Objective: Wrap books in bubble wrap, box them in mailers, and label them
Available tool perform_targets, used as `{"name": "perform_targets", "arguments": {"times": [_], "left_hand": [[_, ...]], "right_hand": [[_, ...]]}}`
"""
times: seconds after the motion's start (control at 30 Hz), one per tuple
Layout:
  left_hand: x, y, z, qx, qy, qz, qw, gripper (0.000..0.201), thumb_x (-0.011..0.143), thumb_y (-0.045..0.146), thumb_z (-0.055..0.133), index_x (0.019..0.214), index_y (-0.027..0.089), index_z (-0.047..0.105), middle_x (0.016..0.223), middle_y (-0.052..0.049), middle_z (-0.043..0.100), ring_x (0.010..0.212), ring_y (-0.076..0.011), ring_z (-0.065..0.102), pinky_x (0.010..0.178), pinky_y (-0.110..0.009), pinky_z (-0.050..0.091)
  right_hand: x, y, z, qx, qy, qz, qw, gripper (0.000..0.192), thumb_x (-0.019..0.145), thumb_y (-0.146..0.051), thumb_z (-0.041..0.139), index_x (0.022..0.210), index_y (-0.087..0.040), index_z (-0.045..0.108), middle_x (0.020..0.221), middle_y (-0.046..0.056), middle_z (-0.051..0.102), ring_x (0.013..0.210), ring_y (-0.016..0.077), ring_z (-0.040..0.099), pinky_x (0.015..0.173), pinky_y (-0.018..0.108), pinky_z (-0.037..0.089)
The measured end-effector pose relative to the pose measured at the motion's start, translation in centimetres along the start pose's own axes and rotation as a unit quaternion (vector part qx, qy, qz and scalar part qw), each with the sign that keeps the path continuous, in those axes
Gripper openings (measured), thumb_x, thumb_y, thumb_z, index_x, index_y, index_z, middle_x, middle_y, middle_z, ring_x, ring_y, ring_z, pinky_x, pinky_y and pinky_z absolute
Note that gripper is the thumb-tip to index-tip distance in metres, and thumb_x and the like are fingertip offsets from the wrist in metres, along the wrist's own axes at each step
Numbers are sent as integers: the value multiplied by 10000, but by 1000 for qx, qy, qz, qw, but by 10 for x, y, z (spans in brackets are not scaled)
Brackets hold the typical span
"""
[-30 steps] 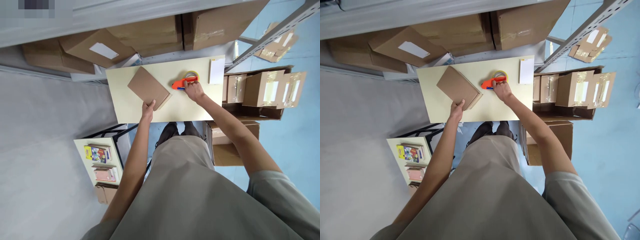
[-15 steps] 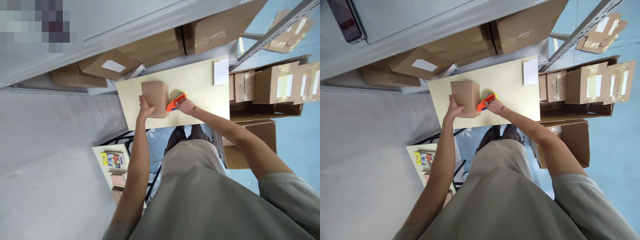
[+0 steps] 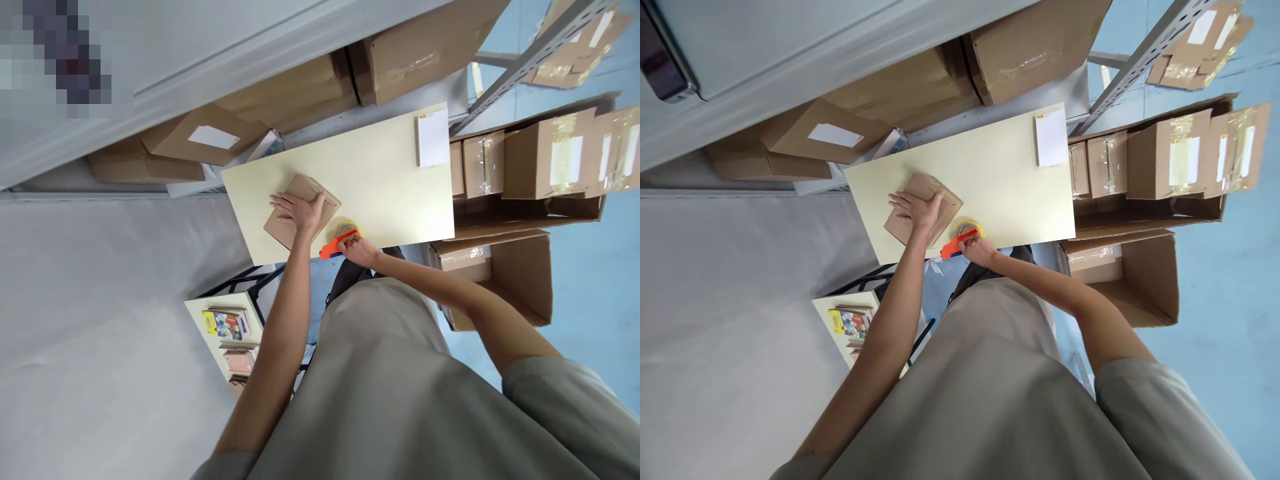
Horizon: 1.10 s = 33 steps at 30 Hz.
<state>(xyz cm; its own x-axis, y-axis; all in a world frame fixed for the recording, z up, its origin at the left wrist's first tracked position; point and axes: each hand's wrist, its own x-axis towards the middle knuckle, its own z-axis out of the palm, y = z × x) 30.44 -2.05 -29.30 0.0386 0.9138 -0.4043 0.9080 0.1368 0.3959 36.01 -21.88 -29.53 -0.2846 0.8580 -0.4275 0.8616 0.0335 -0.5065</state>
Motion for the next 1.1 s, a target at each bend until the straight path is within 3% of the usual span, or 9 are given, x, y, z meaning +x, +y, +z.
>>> {"name": "perform_targets", "arguments": {"times": [0.2, 0.33, 0.5, 0.67, 0.87, 0.97, 1.1], "left_hand": [[-17, 0, 1, 133, -33, 7, 990, 1428, 868, 530, 889, 1863, 36, -10, 1934, -314, -138, 1804, -475, -208, 1405, -759, -81], [-21, -8, 0, 154, -42, 43, 986, 1411, 868, 506, 877, 1861, 43, -11, 1929, -325, -137, 1803, -493, -196, 1394, -790, -79], [-19, -27, -6, 165, -65, 110, 978, 1419, 822, 416, 906, 1860, 38, 16, 1934, -333, -98, 1805, -505, -182, 1400, -781, -108], [-22, -46, -16, 156, -106, 196, 962, 1301, 830, 301, 878, 1871, 106, 121, 1962, -261, -48, 1821, -472, -147, 1436, -730, -101], [-46, -60, -13, 145, -132, 268, 943, 798, 976, 304, 773, 1717, 225, 489, 1986, -147, 72, 1838, -373, -139, 1462, -671, -98], [-55, -66, -11, 140, -124, 276, 943, 614, 1007, 328, 746, 1594, 240, 587, 1984, -137, 101, 1842, -359, -126, 1454, -696, -96], [-59, -69, -9, 128, -124, 279, 943, 616, 932, 219, 731, 1534, 237, 604, 1990, -115, 68, 1840, -343, -146, 1448, -694, -120]], "right_hand": [[-71, 87, 3, -36, -18, 111, 993, 539, 1093, -68, 338, 1595, 15, 516, 1413, 367, 758, 1239, 384, 779, 1083, 489, 548], [-67, 126, -17, -36, 38, 137, 989, 515, 1172, -210, 316, 1595, 24, 496, 1374, 351, 773, 1243, 408, 766, 1157, 534, 498], [-21, 111, -40, -41, 61, 102, 992, 518, 1163, -143, 276, 1598, 12, 512, 1333, 302, 806, 1190, 384, 781, 1167, 530, 475], [4, 72, -38, -34, 33, 55, 997, 531, 1114, -34, 296, 1578, 23, 548, 1321, 295, 820, 1182, 359, 797, 1138, 484, 463], [14, 23, -21, -15, 1, 0, 1000, 508, 1096, -7, 336, 1525, 42, 603, 1294, 310, 830, 1199, 358, 807, 1118, 490, 476], [-9, 33, -10, 2, -13, -6, 1000, 513, 1080, -9, 364, 1535, 40, 595, 1309, 328, 820, 1210, 366, 806, 1149, 509, 471], [-58, 94, -8, 24, -35, 66, 997, 518, 1111, -96, 385, 1580, 52, 548, 1371, 370, 783, 1272, 386, 787, 1154, 523, 485]]}}
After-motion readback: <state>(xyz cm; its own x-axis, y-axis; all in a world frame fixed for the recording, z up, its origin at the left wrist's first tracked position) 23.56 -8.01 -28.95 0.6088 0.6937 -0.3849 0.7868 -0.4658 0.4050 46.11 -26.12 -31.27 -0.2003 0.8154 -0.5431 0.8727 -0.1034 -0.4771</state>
